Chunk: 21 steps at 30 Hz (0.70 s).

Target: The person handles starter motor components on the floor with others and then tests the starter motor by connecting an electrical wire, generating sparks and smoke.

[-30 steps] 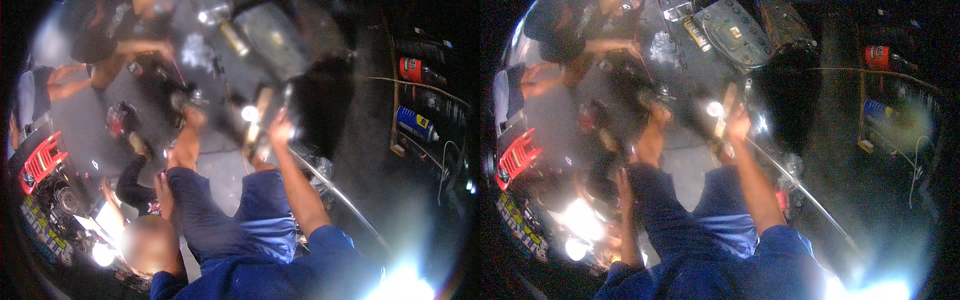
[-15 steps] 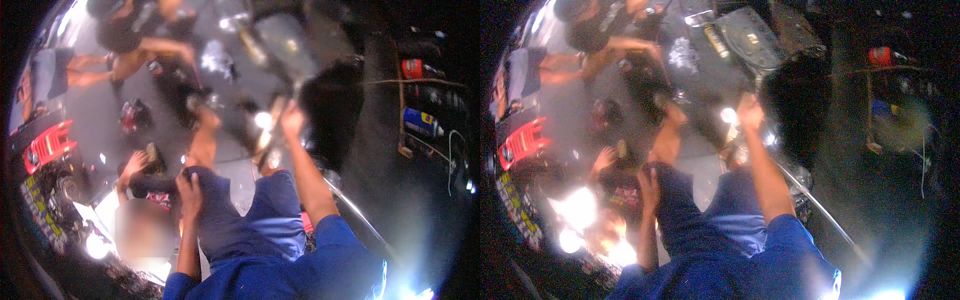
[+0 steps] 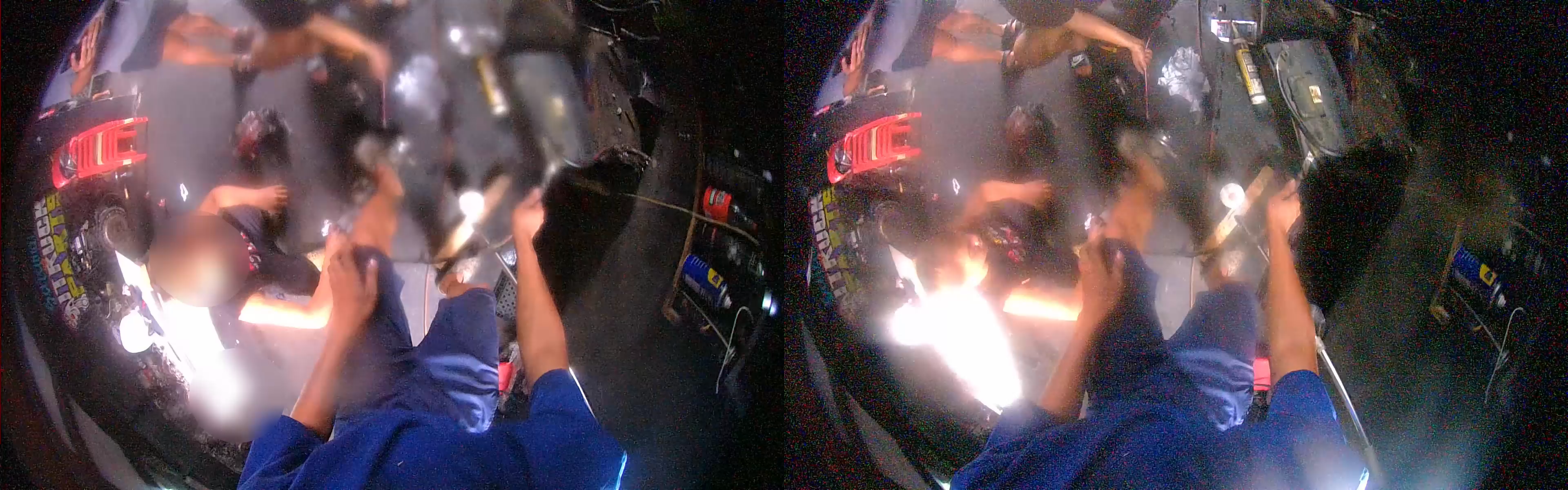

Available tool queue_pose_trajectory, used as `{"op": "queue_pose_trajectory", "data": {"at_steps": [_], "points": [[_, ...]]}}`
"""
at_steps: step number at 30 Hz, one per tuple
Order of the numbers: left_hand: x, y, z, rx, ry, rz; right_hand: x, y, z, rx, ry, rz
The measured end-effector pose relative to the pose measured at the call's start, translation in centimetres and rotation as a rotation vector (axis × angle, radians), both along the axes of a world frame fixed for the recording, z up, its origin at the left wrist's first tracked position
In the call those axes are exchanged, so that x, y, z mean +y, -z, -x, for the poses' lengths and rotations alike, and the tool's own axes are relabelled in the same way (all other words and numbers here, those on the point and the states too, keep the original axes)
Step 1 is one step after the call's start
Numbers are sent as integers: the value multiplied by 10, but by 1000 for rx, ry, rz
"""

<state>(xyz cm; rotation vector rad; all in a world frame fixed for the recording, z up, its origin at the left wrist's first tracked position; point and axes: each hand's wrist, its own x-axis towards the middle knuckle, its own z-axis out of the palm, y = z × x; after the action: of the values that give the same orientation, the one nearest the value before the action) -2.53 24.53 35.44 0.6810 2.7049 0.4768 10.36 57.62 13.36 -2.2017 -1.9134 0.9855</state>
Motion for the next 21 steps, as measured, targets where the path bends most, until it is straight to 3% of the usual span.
{"op": "queue_pose_trajectory", "data": {"at_steps": [9, 16, 21], "points": [[2, 6, 58, -15, -17, 15, -5, -11, 6, -170, 15, -52], [8, -5, 68, -90, -63, 12, -1, -11, 5, -153, 51, 50], [13, -11, 71, -123, -86, 54, -3, 0, 2, -165, 17, -16]]}}
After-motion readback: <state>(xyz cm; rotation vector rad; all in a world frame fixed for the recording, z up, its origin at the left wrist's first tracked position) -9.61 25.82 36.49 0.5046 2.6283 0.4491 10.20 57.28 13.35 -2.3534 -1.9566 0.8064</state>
